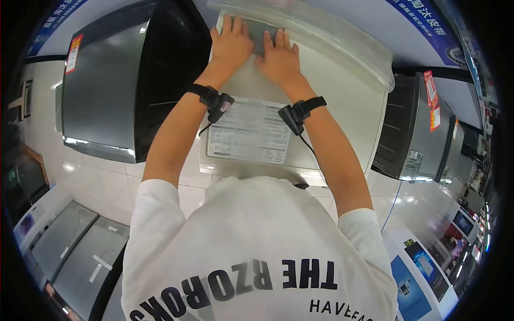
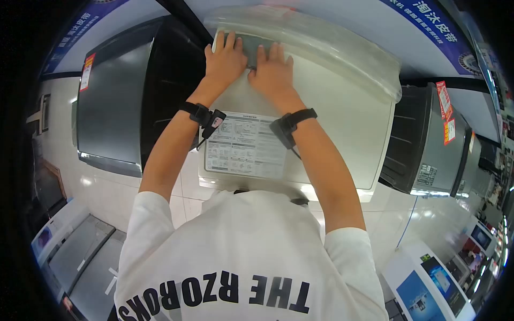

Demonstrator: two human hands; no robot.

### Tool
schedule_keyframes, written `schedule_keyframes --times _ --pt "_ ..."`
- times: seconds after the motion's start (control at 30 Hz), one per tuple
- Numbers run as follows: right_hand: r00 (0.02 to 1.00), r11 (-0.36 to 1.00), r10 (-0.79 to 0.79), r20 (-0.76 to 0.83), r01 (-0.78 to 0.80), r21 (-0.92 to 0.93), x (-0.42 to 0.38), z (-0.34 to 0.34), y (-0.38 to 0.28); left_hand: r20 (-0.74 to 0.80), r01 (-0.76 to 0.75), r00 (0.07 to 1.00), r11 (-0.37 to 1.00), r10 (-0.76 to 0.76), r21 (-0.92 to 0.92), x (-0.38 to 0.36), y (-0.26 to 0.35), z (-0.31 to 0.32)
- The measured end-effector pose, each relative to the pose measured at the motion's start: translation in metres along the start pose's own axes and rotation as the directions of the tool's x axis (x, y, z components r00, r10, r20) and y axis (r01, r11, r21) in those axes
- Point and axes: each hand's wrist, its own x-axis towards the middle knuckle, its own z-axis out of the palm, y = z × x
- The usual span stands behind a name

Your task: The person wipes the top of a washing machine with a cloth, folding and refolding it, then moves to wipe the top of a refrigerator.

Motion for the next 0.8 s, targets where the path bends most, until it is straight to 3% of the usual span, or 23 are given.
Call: schedule_keyframes --times 0.13,0.27,0.37,0.6,0.8 --pt "0.988 0.994 -0.1 -0.118 0.104 0.031 -0.008 0.018 -0.008 0.08 -0.005 0.997 1.0 0.006 -0.017 -0.006 0.001 0.016" --pt "0.99 0.991 -0.103 -0.094 0.11 0.078 -0.008 0.017 -0.005 0.165 0.072 0.985 0.986 -0.048 -0.148 -0.008 0.0 0.019" --pt "0.992 0.988 -0.116 -0.048 0.12 0.097 -0.009 0.009 0.002 0.213 0.047 0.977 0.979 -0.003 -0.198 -0.013 -0.003 0.008" --pt "0.989 0.984 -0.143 -0.034 0.146 0.101 -0.052 0.005 -0.014 0.261 0.036 0.965 0.98 0.016 -0.195 -0.048 0.001 0.0" --pt "0.977 0.971 -0.196 -0.084 0.206 0.125 -0.097 0.013 -0.026 0.321 0.131 0.945 0.97 -0.059 -0.207 -0.101 0.015 -0.021"
